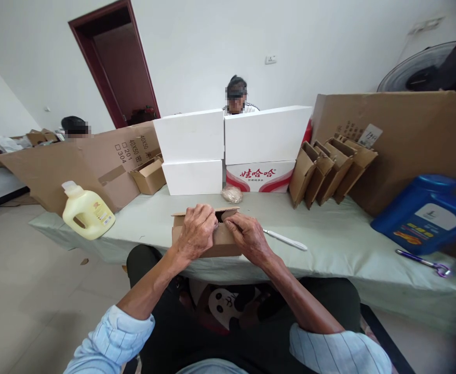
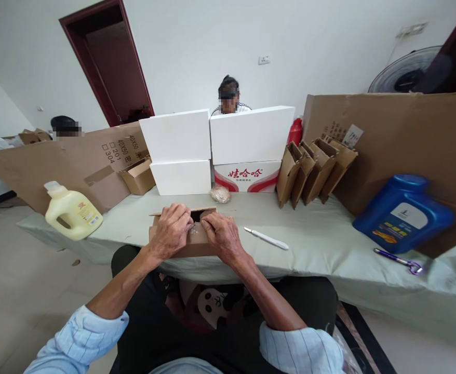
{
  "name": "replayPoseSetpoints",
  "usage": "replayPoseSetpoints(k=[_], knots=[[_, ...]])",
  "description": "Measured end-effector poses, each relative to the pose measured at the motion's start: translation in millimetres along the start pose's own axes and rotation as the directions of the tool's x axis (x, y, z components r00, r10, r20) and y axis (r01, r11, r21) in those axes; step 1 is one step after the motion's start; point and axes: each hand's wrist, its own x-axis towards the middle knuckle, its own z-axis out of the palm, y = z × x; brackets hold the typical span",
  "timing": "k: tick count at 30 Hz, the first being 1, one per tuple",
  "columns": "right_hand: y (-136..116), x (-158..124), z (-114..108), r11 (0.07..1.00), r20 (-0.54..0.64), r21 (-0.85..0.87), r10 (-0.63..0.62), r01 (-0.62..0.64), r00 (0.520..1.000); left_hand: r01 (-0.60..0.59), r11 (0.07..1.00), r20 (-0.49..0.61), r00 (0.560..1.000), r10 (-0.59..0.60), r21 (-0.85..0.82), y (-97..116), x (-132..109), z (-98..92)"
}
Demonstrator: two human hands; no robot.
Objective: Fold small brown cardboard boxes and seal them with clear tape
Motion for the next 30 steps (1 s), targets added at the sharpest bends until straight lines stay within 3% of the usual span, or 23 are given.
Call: replayPoseSetpoints(k=[10,17,21,25,28,30], knots=[[-3.3,-1.6,-5.2,1.0,-0.017,0.024,-0.011,0.012,1.0,0.003,1.0,-0.051,0.999,-0.003,-0.001,10.8,-11.9,3.4],[-1.4,-0.3,-6.0,0.999,0.01,0.034,-0.007,0.007,1.0,-0.091,0.992,-0.19,0.979,0.073,-0.088,10.3,-21.3,8.0],[-0.5,-1.6,-3.1,1.0,-0.012,0.019,-0.001,0.001,1.0,-0.163,0.978,-0.295,0.948,0.119,-0.128,15.7,-29.9,-0.2],[-3.0,-1.6,-1.1,1.0,-0.017,0.009,0.009,-0.009,1.0,-0.23,0.938,-0.331,0.934,0.138,-0.26,29.6,-36.4,-14.3],[-10.0,-0.6,-1.7,0.999,-0.016,0.01,0.045,-0.044,0.999,-0.208,0.897,-0.344,0.937,0.068,-0.39,33.1,-35.6,-25.6],[-15.4,-1.0,-2.2,0.994,-0.038,0.014,0.113,-0.112,0.993,-0.126,0.859,-0.326,0.944,-0.05,-0.497,27.2,-32.8,-34.7]])
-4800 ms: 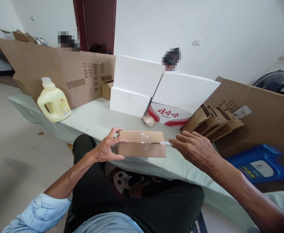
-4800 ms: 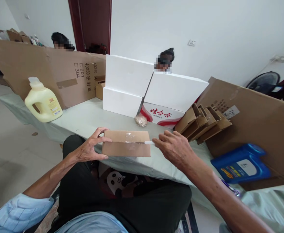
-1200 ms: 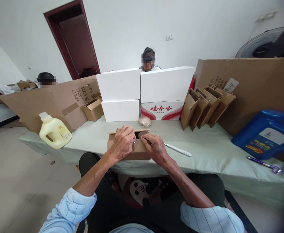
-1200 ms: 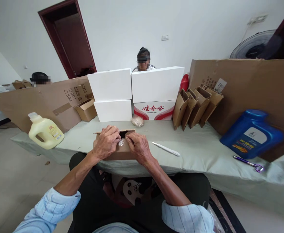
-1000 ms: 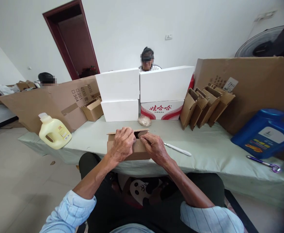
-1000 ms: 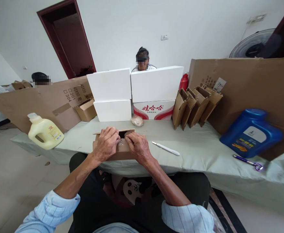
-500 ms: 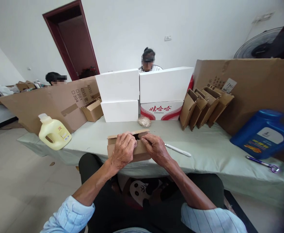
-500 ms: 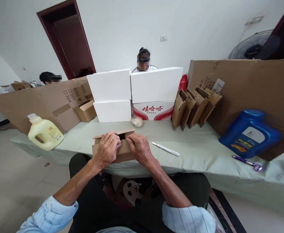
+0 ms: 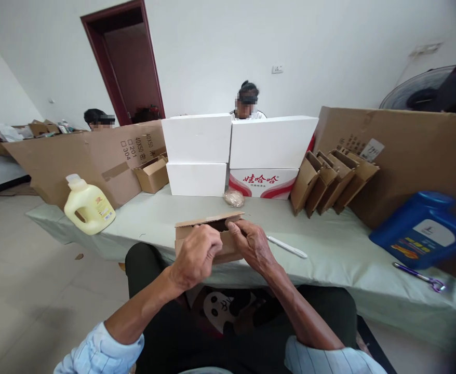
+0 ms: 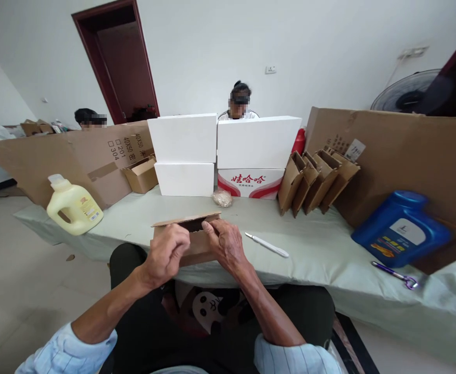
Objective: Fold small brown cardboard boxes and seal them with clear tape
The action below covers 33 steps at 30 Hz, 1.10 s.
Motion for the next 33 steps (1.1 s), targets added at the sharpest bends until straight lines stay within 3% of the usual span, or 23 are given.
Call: replayPoseSetpoints(k=[2,5,10,15,19,27,33], knots=[[-4.1,-2.7,0.6,0.995,-0.043,0.009,0.098,-0.098,0.994,0.143,0.987,-0.025,0.989,-0.145,-0.078,-5.1,7.1,-13.2],[-7.8,-9.7,3.8,0.975,-0.121,0.034,0.223,-0.22,0.967,0.363,0.916,-0.001,0.929,-0.369,-0.171,-16.5,16.0,-32.8],[-14.3,-25.7,8.9,0.975,-0.205,0.127,0.204,-0.18,0.957,0.616,0.711,0.141,0.78,-0.609,-0.339,-32.8,19.1,-43.0],[-21.7,-39.2,6.9,0.979,-0.239,0.166,0.155,-0.117,0.958,0.725,0.55,0.355,0.685,-0.636,-0.414,-34.9,22.0,-36.4],[-24.7,-46.8,7.2,0.981,-0.235,0.168,0.138,-0.099,0.962,0.788,0.512,0.481,0.615,-0.625,-0.342,-29.2,26.7,-27.7],[-28.7,-54.6,9.5,0.991,-0.252,0.12,0.087,-0.058,0.964,0.802,0.518,0.598,0.579,-0.554,-0.296,-27.5,22.7,-13.6],[-30.2,-54.5,9.7,0.992,-0.258,0.117,0.069,-0.039,0.964,0.812,0.542,0.596,0.549,-0.586,-0.215,-20.3,25.5,-16.3]])
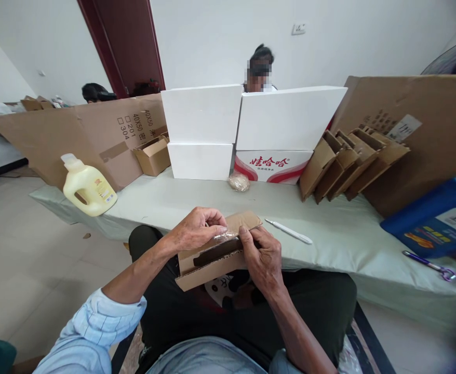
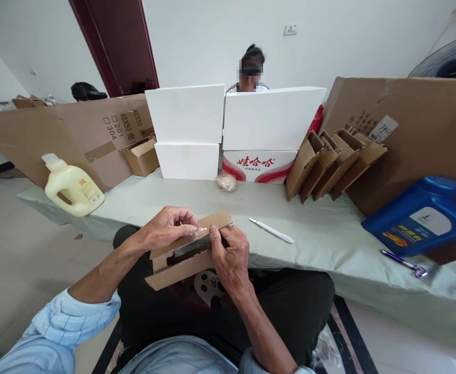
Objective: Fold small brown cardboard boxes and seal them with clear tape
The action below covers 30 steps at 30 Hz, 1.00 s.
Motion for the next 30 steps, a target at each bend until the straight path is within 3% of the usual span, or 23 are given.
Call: replayPoseSetpoints(k=[8,10,13,17,21,30], knots=[[1.3,0.3,2.2,1.0,0.002,0.003,0.001,-0.001,1.0,-0.014,0.989,-0.05,0.999,0.022,0.146,2.0,-2.6,5.2],[0.9,0.4,1.7,1.0,0.006,0.003,0.006,-0.006,1.0,-0.046,0.971,-0.111,0.991,0.074,0.233,0.2,-3.5,6.4],[0.0,-0.1,1.1,1.0,0.002,0.007,0.012,-0.013,1.0,-0.165,0.915,-0.192,0.949,0.249,0.368,-2.2,-6.1,8.3],[-0.7,-1.7,1.4,1.0,-0.001,0.014,0.006,-0.006,1.0,-0.3,0.833,-0.123,0.91,0.396,0.465,-3.2,-10.1,13.0],[-1.9,-3.5,1.3,1.0,-0.007,0.013,0.005,-0.005,1.0,-0.304,0.772,-0.031,0.922,0.385,0.558,0.8,-12.8,18.5],[-2.2,-6.6,2.5,1.0,-0.007,-0.012,0.023,-0.023,1.0,-0.29,0.64,0.042,0.927,0.374,0.711,8.8,-21.6,24.1]])
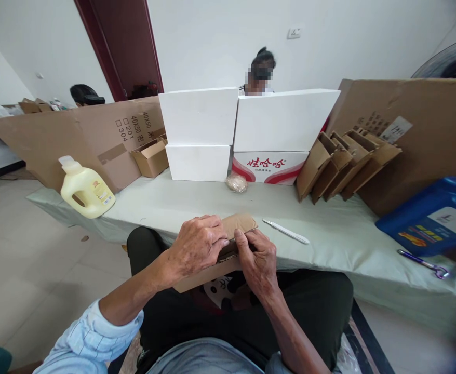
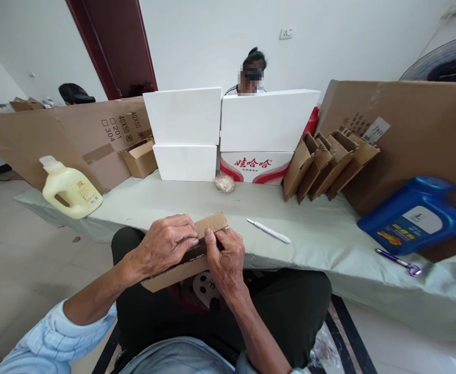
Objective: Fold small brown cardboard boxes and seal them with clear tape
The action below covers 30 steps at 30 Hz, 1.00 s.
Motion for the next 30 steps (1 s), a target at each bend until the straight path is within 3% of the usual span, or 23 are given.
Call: replayPoseSetpoints(k=[6,12,18,21,25,30], knots=[[1.8,-1.1,1.3,1.0,-0.006,-0.003,-0.006,0.006,1.0,0.001,0.999,-0.012,1.0,0.0,0.051,0.9,-0.7,3.9],[-0.6,-2.2,0.6,1.0,-0.023,0.006,-0.008,0.008,1.0,0.022,0.987,-0.044,0.999,-0.029,-0.159,-4.8,1.3,2.5],[-1.4,-3.6,-0.8,1.0,-0.011,0.003,-0.01,0.01,1.0,0.139,0.93,-0.045,0.985,-0.164,-0.341,-12.9,4.2,-4.3],[-0.1,-5.8,-1.7,1.0,-0.021,0.002,-0.013,0.013,1.0,0.242,0.835,-0.003,0.96,-0.279,-0.495,-19.9,5.8,-3.9],[0.4,-9.6,-4.7,1.0,-0.025,0.007,0.006,-0.006,1.0,0.346,0.629,0.098,0.914,-0.395,-0.696,-35.2,9.9,0.3],[0.4,-14.7,-10.2,0.999,-0.059,0.025,0.022,-0.02,0.998,0.325,0.418,0.104,0.876,-0.471,-0.848,-54.2,19.0,-4.9]])
